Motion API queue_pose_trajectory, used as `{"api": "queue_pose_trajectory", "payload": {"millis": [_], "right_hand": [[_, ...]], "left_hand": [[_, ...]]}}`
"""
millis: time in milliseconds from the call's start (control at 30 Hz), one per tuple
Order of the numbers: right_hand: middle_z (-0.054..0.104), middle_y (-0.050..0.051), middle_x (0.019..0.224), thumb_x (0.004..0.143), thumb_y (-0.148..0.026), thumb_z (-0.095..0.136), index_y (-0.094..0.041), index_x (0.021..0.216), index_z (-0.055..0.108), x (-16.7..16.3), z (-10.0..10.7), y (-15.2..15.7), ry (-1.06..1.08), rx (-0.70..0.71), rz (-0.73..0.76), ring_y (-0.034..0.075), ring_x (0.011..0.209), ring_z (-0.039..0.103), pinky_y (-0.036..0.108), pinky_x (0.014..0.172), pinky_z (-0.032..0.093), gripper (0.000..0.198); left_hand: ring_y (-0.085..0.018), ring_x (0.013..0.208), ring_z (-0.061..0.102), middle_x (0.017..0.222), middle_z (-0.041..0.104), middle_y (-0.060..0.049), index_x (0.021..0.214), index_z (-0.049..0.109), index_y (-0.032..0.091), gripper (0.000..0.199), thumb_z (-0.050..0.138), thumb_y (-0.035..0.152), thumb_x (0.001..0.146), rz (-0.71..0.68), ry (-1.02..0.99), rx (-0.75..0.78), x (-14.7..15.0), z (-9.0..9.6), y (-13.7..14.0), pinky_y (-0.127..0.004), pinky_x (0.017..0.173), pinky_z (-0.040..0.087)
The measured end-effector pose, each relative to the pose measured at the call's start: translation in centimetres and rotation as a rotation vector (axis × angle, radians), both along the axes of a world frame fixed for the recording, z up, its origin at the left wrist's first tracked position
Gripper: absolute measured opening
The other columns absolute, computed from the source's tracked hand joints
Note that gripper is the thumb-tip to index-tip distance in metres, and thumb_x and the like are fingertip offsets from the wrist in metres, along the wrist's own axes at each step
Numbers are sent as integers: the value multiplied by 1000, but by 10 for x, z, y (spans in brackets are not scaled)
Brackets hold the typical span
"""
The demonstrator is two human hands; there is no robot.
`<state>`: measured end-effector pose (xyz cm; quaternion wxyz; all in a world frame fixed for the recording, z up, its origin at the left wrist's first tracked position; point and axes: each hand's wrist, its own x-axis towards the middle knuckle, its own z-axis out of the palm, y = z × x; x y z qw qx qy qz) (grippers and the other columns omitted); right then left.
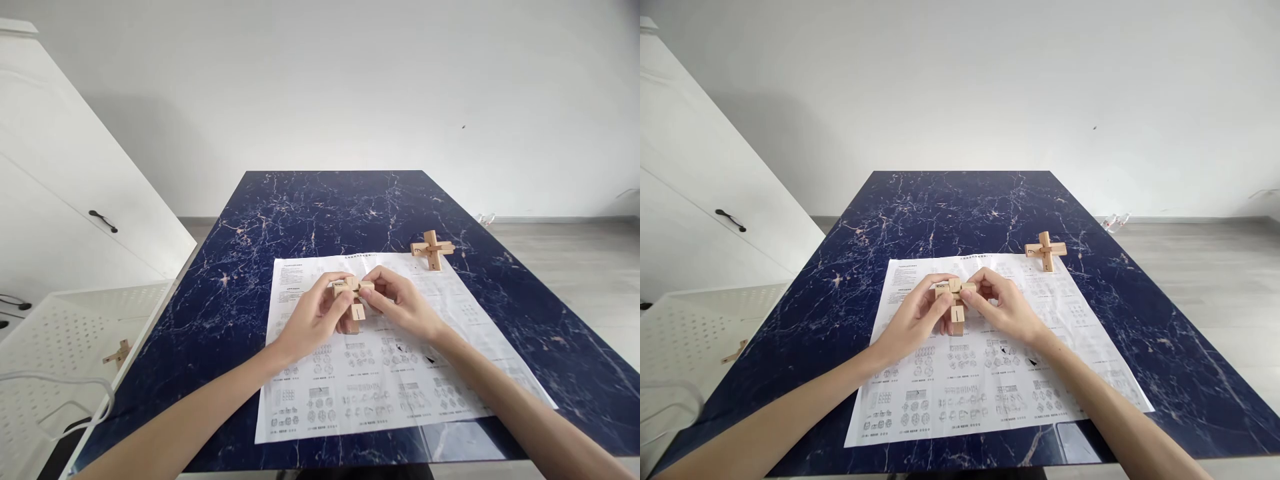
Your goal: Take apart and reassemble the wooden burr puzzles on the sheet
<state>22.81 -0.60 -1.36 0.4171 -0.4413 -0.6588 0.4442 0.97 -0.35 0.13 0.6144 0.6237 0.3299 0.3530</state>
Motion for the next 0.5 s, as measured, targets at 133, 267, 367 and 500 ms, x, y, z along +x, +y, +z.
{"api": "queue_pose_trajectory", "payload": {"millis": [133, 267, 367, 500], "right_hand": [[57, -2, 73, 105, -60, 63, -24, 94, 59, 0, 1, -1, -24, -23, 54, 16, 64, 53, 32, 60, 41, 38], [55, -2, 72, 107, -60, 60, -24, 91, 57, 2, 5, -3, 0, -57, 129, 16, 63, 49, 33, 61, 38, 40], [55, -3, 72, 107, -58, 61, -24, 91, 57, 3, 7, -3, 57, -109, 185, 16, 64, 47, 33, 63, 36, 38], [53, -3, 71, 108, -56, 62, -23, 88, 56, 4, 5, -3, 128, -179, 250, 15, 63, 45, 32, 62, 33, 40]], "left_hand": [[-15, 65, 63, 78, 63, 1, 120, 60, 22, 37, 49, 57, 112, 19, 45, 87, -2, -2, 1, -29, 64, 53], [-14, 68, 58, 85, 61, 0, 115, 61, 21, 35, 51, 54, 112, 25, 52, 143, -2, 0, 1, -28, 64, 50], [-15, 73, 60, 92, 65, -2, 119, 63, 21, 33, 52, 51, 112, 40, 79, 195, -3, 0, 1, -28, 67, 50], [-16, 81, 64, 97, 69, -4, 119, 64, 22, 29, 51, 46, 113, 50, 108, 299, -4, -1, 1, -29, 72, 50]]}}
